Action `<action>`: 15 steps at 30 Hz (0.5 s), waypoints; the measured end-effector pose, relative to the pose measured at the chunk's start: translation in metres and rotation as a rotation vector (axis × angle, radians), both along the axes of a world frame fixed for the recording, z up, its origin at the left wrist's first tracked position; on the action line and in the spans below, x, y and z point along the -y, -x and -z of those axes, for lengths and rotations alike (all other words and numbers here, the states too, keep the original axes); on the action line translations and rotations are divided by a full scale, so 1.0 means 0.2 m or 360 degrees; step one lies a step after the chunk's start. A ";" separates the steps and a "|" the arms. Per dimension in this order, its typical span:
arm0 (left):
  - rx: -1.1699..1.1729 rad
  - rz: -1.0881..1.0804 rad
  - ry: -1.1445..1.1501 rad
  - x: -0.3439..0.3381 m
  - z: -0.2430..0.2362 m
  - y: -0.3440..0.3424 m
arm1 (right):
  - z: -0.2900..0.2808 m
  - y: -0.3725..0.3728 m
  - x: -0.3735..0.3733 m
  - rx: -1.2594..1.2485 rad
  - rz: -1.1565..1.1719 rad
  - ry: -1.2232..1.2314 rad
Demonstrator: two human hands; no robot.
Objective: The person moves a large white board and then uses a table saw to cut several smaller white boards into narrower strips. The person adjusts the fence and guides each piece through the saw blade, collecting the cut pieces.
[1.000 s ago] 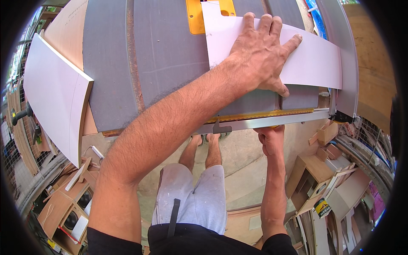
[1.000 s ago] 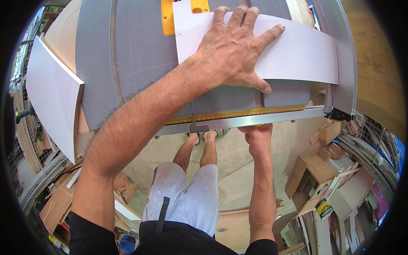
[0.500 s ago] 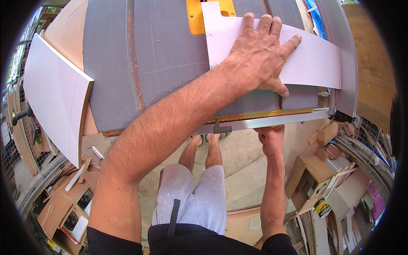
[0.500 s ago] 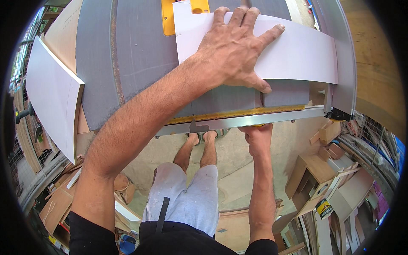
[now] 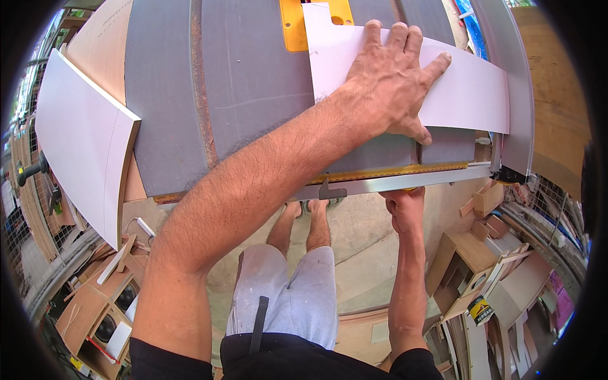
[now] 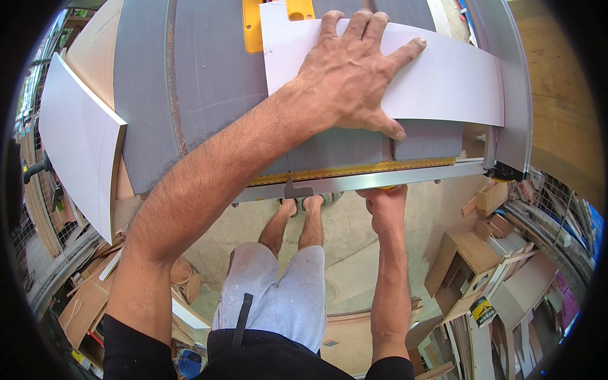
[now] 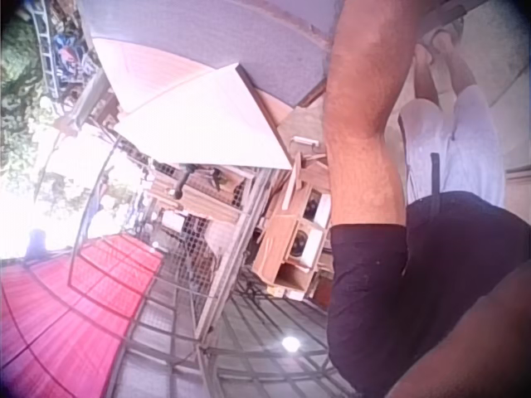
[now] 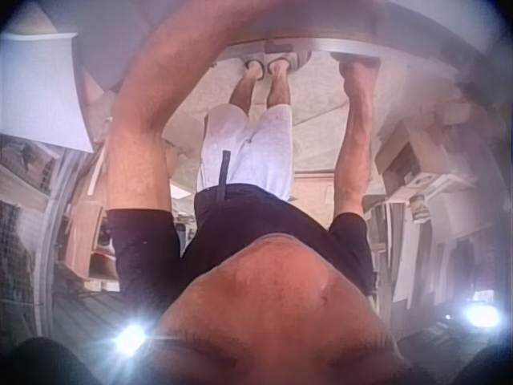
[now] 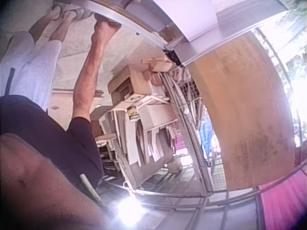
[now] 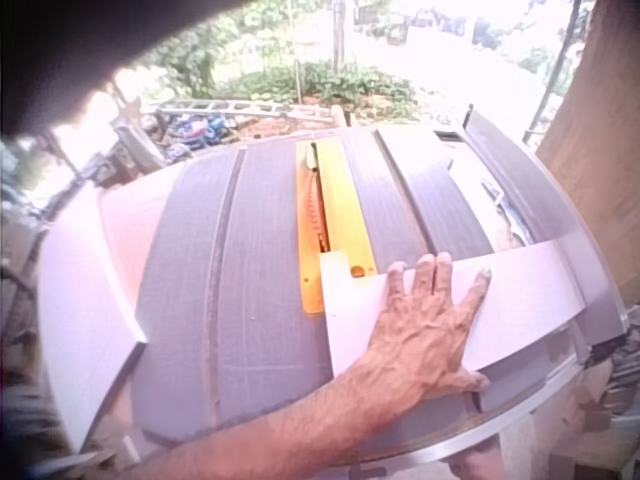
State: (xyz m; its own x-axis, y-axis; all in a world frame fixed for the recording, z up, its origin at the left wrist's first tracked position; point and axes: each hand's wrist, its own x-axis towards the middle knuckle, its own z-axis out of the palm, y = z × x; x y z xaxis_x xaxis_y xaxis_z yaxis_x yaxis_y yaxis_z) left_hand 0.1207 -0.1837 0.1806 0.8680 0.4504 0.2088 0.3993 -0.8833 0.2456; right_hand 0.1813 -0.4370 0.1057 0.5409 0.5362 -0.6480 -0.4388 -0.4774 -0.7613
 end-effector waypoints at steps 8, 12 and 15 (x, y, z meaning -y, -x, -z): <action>-0.0073 0.0003 -0.0003 0.00 -0.01 0.00 | -0.01 0.00 -0.01 -0.0015 -0.0003 -0.0002; -0.0064 0.0003 -0.0016 0.00 -0.01 0.00 | -0.01 0.00 -0.01 -0.0007 -0.0005 0.0001; -0.0055 0.0002 -0.0017 0.00 -0.01 0.00 | -0.01 0.00 -0.01 -0.0017 -0.0005 -0.0001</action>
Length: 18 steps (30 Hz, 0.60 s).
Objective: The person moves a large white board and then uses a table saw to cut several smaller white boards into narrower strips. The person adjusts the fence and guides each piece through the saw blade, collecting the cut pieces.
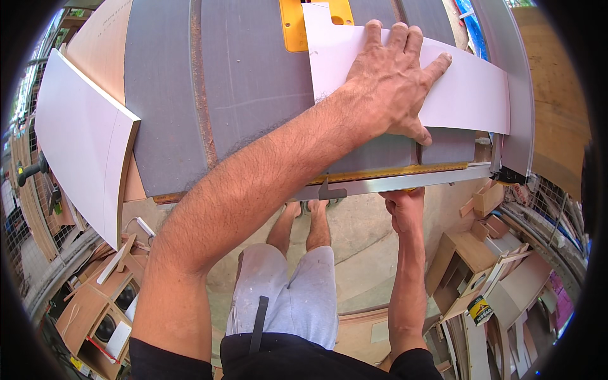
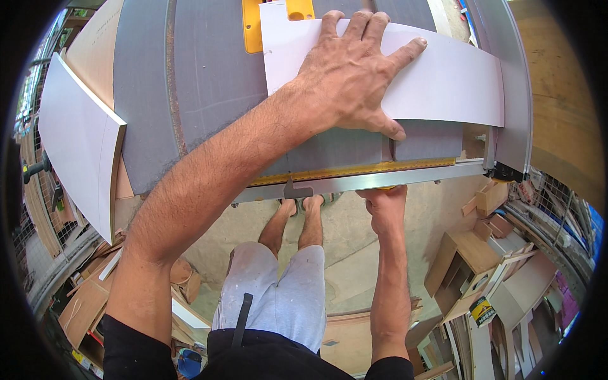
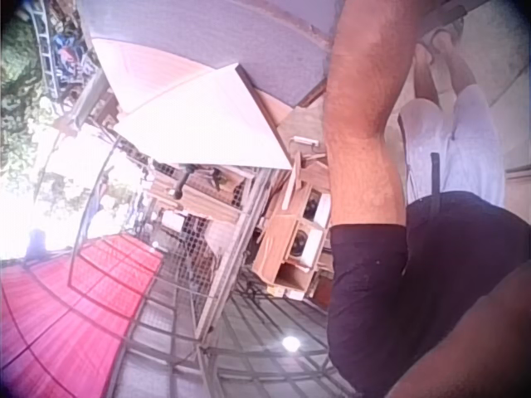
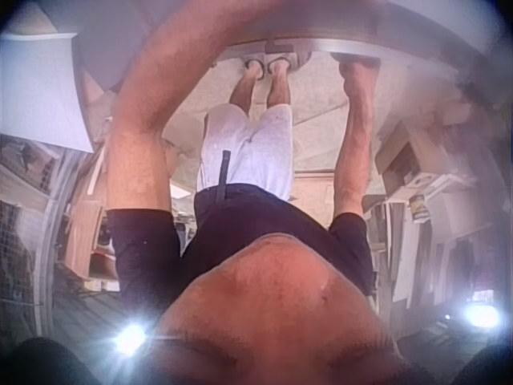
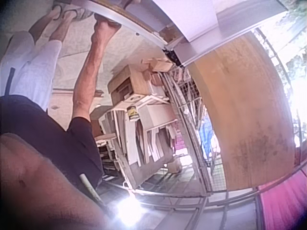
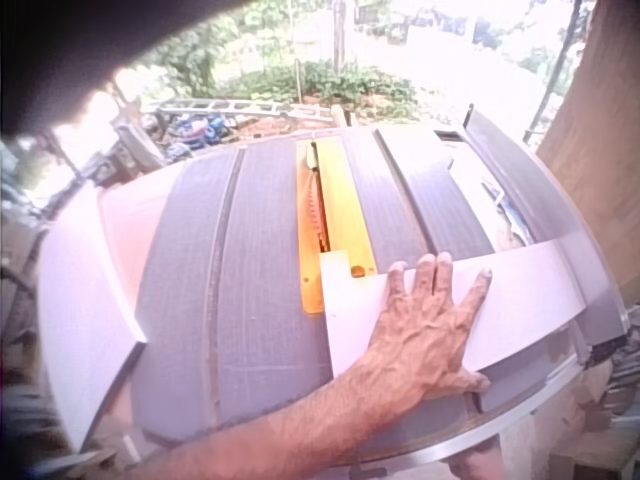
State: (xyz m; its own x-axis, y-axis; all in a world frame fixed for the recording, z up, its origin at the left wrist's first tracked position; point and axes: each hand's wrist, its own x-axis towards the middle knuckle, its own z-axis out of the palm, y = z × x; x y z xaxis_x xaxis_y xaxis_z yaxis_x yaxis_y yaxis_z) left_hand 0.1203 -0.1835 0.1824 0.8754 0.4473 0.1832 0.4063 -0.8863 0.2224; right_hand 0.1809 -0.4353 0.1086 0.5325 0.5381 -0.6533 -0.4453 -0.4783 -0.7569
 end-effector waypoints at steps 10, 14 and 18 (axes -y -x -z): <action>0.0045 -0.0004 0.0022 0.00 0.01 0.00 | 0.00 0.00 0.00 -0.0004 0.0022 -0.0020; 0.0039 -0.0005 0.0004 0.00 0.00 0.00 | 0.00 0.00 0.00 -0.0005 0.0002 -0.0008; 0.0011 -0.0014 0.0025 0.00 0.01 0.00 | -0.01 0.00 -0.01 -0.0048 -0.0009 -0.0022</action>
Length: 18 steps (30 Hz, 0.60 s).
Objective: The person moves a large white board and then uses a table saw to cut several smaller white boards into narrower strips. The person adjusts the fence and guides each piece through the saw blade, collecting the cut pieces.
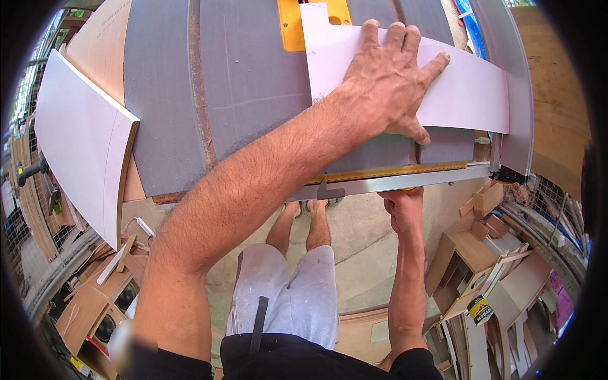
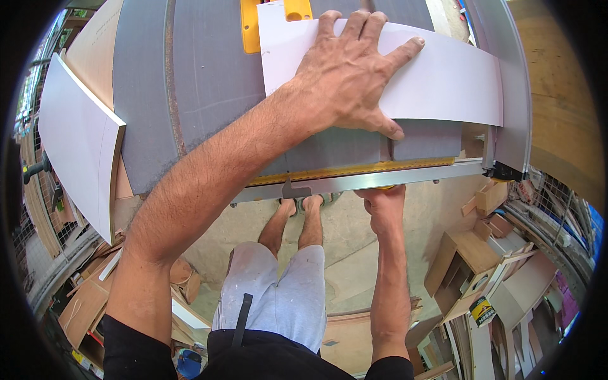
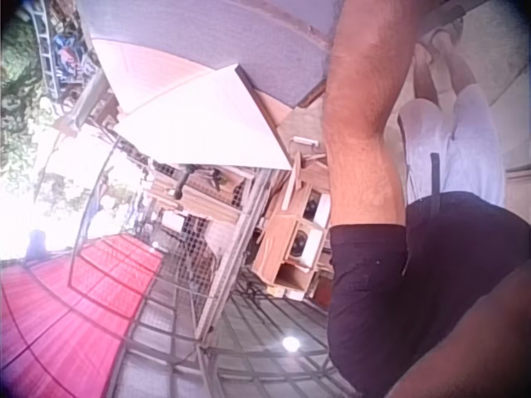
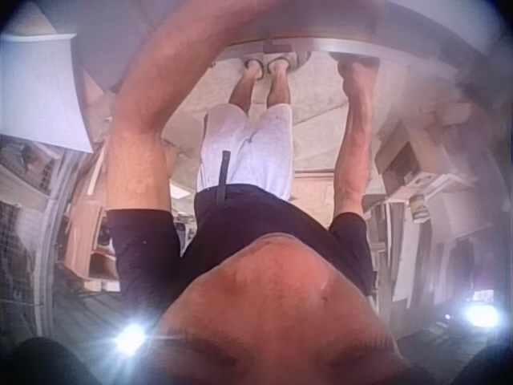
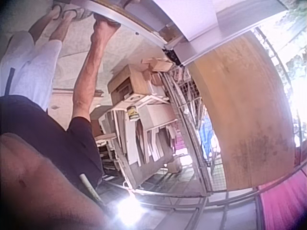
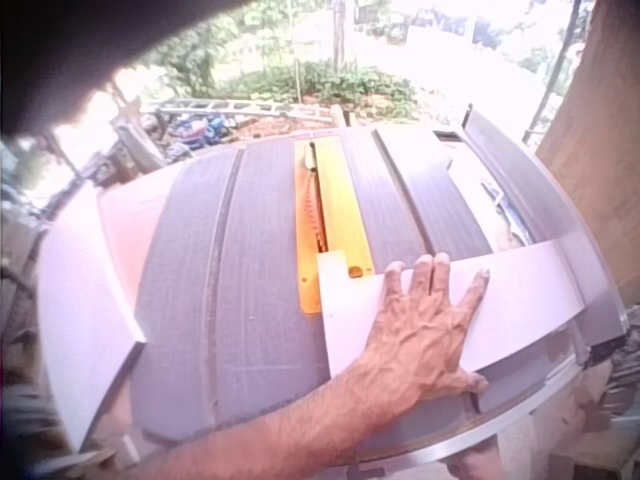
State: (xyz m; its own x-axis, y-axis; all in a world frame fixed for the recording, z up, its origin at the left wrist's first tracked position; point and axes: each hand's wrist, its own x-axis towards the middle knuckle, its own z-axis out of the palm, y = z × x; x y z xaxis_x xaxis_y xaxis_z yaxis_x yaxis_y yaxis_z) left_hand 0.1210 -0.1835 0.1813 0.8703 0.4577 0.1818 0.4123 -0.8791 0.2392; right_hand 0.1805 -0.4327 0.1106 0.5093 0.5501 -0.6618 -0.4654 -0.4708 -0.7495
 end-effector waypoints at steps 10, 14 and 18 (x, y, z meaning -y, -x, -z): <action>-0.0083 0.0008 -0.0024 -0.02 -0.06 0.01 | 0.16 -0.40 0.26 -0.0231 -0.0272 -0.0412; -0.0123 0.0047 0.0022 -0.01 -0.11 0.00 | 0.45 -0.56 0.16 0.0420 0.0679 -0.0239; -0.0234 0.0064 -0.0071 -0.02 -0.12 -0.01 | 0.80 -0.63 -0.12 0.0880 0.0756 0.0058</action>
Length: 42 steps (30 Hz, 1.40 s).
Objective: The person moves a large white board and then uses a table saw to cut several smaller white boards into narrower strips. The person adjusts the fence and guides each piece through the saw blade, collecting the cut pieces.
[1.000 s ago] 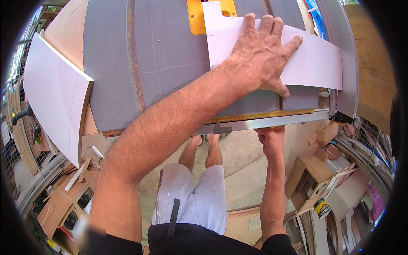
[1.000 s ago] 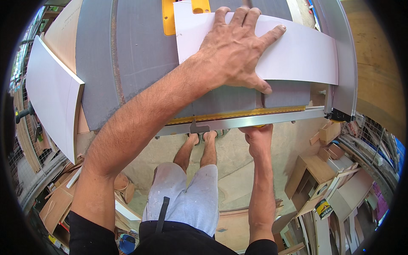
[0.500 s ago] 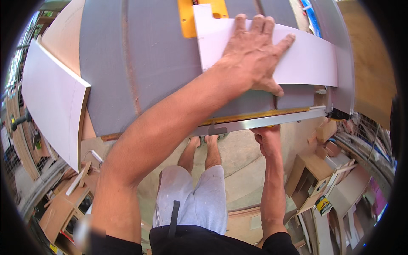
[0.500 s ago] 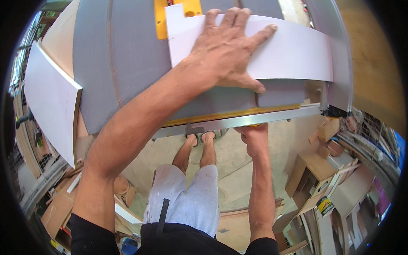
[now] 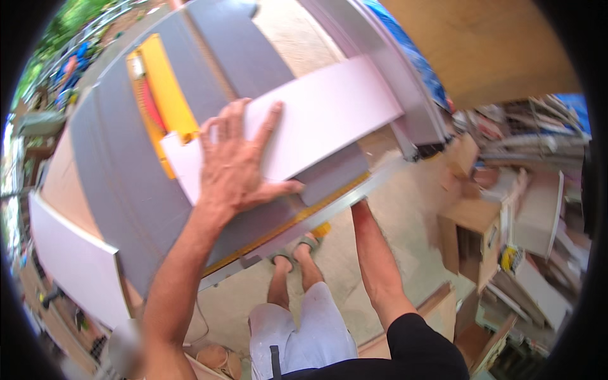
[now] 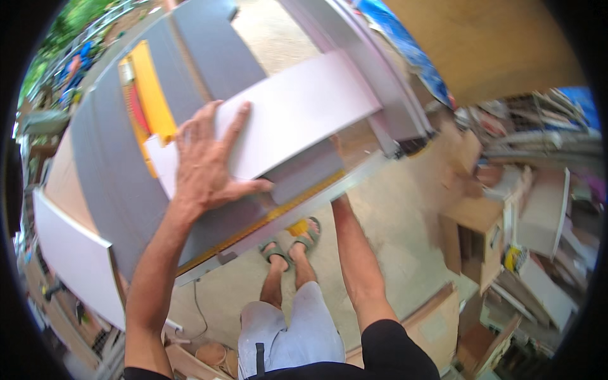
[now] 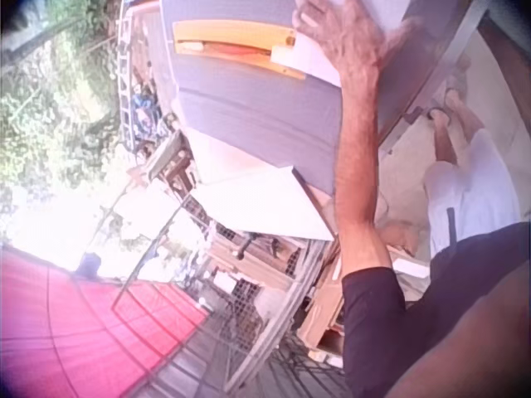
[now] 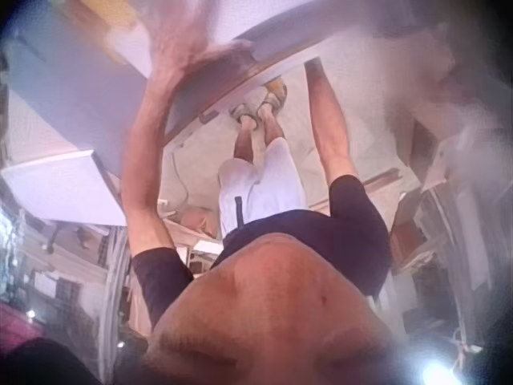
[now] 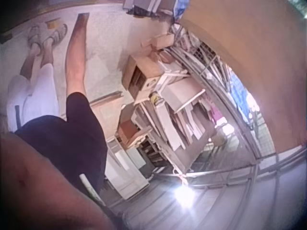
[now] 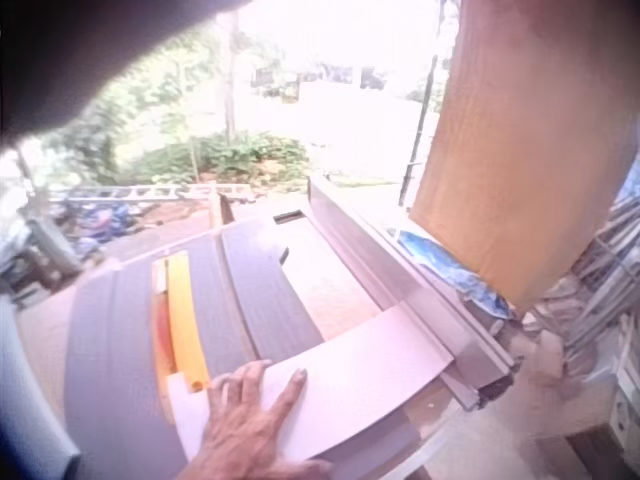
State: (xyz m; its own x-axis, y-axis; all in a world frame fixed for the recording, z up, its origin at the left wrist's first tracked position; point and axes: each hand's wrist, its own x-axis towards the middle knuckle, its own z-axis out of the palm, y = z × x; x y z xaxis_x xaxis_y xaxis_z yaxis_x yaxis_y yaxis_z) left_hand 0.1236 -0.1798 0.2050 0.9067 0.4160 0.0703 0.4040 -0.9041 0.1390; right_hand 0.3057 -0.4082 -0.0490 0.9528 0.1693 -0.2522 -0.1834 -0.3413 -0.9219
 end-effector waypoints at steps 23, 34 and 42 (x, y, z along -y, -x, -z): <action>-0.0111 0.0034 0.0225 -0.02 -0.08 0.04 | -0.47 0.05 0.50 -0.0394 -0.2186 0.0773; 0.0823 -0.0314 0.0446 0.70 -0.01 0.58 | -1.42 0.01 -0.66 0.1784 -0.2427 0.0601; 0.1298 -0.2520 0.1561 0.89 1.07 1.92 | -1.34 0.02 -0.54 0.1834 -0.2756 0.0802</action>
